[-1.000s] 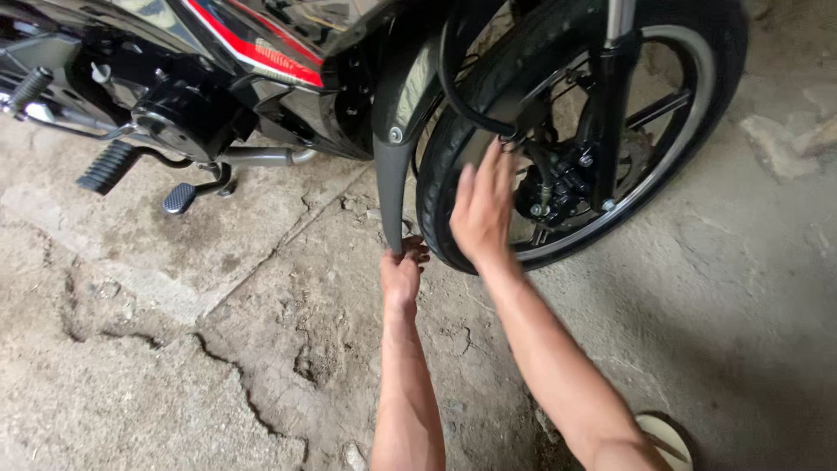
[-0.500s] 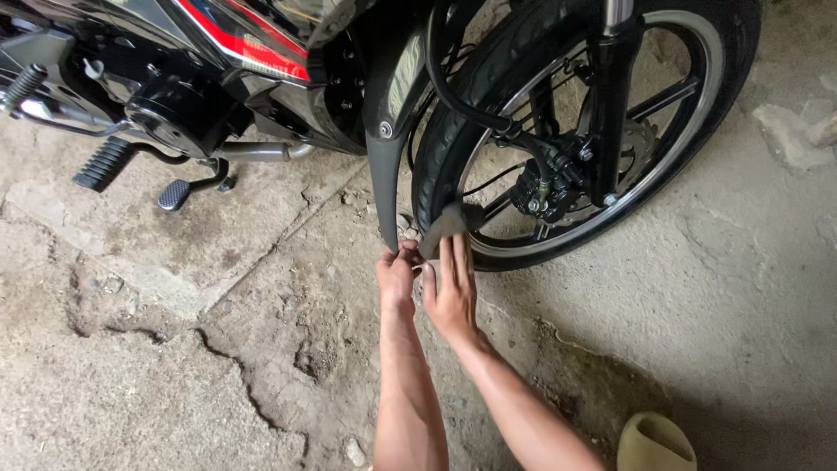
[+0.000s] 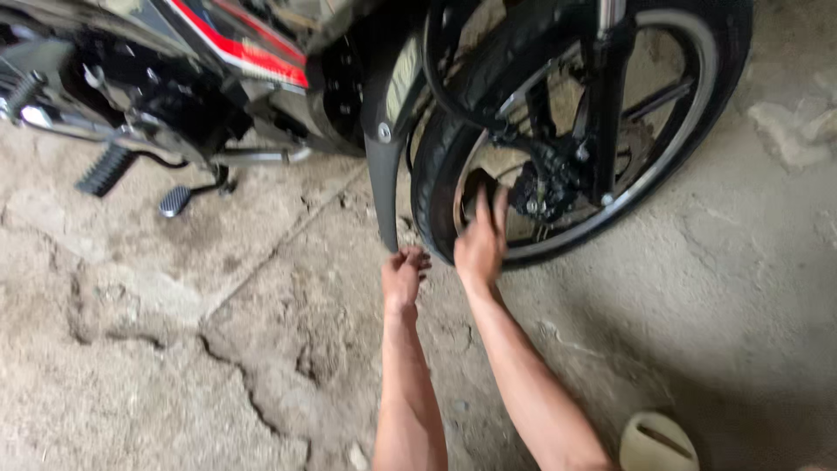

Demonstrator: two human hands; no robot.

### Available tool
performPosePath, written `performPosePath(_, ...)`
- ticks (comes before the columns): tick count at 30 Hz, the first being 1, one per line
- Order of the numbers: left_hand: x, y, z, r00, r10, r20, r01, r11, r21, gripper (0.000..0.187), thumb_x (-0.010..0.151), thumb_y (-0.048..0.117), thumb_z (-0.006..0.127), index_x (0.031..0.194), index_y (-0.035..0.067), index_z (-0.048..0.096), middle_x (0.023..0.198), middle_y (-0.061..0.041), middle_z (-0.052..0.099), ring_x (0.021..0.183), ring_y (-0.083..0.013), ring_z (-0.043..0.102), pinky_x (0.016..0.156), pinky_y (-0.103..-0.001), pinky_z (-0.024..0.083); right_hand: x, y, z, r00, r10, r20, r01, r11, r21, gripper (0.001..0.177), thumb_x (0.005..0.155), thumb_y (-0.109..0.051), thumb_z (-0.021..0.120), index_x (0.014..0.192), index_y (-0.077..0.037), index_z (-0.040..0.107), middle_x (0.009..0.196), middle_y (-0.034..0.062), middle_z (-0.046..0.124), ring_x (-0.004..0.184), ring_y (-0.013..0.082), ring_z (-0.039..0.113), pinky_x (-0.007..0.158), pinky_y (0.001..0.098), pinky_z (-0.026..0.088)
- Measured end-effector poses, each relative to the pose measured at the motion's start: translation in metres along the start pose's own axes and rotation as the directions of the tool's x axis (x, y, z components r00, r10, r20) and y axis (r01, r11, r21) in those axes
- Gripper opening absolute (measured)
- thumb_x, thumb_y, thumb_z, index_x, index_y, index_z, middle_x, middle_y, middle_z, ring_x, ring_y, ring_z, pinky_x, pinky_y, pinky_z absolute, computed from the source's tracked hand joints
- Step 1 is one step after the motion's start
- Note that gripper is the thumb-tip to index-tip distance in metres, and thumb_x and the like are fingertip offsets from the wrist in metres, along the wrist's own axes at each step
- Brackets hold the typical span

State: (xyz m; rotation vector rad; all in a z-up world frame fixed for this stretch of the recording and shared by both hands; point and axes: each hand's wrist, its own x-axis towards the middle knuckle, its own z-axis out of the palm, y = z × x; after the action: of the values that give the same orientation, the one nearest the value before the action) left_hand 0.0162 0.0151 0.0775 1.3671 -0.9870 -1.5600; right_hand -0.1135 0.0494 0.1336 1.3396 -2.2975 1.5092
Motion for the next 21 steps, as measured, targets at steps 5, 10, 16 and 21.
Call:
performPosePath(5,0.002,-0.022,-0.009,1.000,-0.011,-0.017,0.011,0.999,-0.032,0.017,0.103,0.018,0.060,0.102,0.006,0.072,0.095,-0.007,0.076,0.084,-0.0161,0.071,0.077,-0.034,0.053,-0.018,0.020,0.016,0.981,0.190,0.029,-0.170,0.785,0.596,0.037,0.114,-0.011,0.046,0.149,0.002,0.050,0.144,0.0274,0.060,0.136,0.0394,0.055,0.115,0.0429,0.048)
performPosePath(10,0.022,-0.035,-0.001,0.999,0.031,0.032,-0.028,0.997,-0.077,0.014,0.101,0.013,0.056,0.103,0.009,0.069,0.093,-0.004,0.076,0.081,-0.0142,0.069,0.071,-0.032,0.049,-0.001,0.015,0.031,0.994,0.110,0.027,-0.102,0.757,0.645,0.046,0.108,-0.005,0.048,0.155,-0.003,0.044,0.147,0.0226,0.060,0.135,0.0363,0.058,0.115,0.0406,0.047)
performPosePath(16,0.030,-0.038,0.003,0.999,-0.030,0.016,0.031,0.996,-0.083,0.014,0.101,0.014,0.055,0.102,0.011,0.068,0.092,-0.003,0.074,0.078,-0.0128,0.068,0.068,-0.030,0.050,-0.042,0.048,-0.011,0.946,-0.265,0.186,0.276,0.960,-0.038,0.069,0.085,0.015,0.053,0.150,-0.007,0.050,0.155,0.0160,0.047,0.142,0.0390,0.048,0.115,0.0457,0.045)
performPosePath(21,0.040,-0.055,0.005,1.000,-0.008,0.007,0.009,0.990,-0.141,0.012,0.102,0.015,0.057,0.102,0.010,0.068,0.091,-0.003,0.073,0.076,-0.0134,0.067,0.067,-0.030,0.049,-0.006,0.087,-0.018,0.878,0.095,0.468,0.051,0.955,-0.291,0.077,0.089,0.022,0.041,0.157,-0.014,0.041,0.172,0.0026,0.028,0.145,0.0398,0.036,0.095,0.0453,0.052)
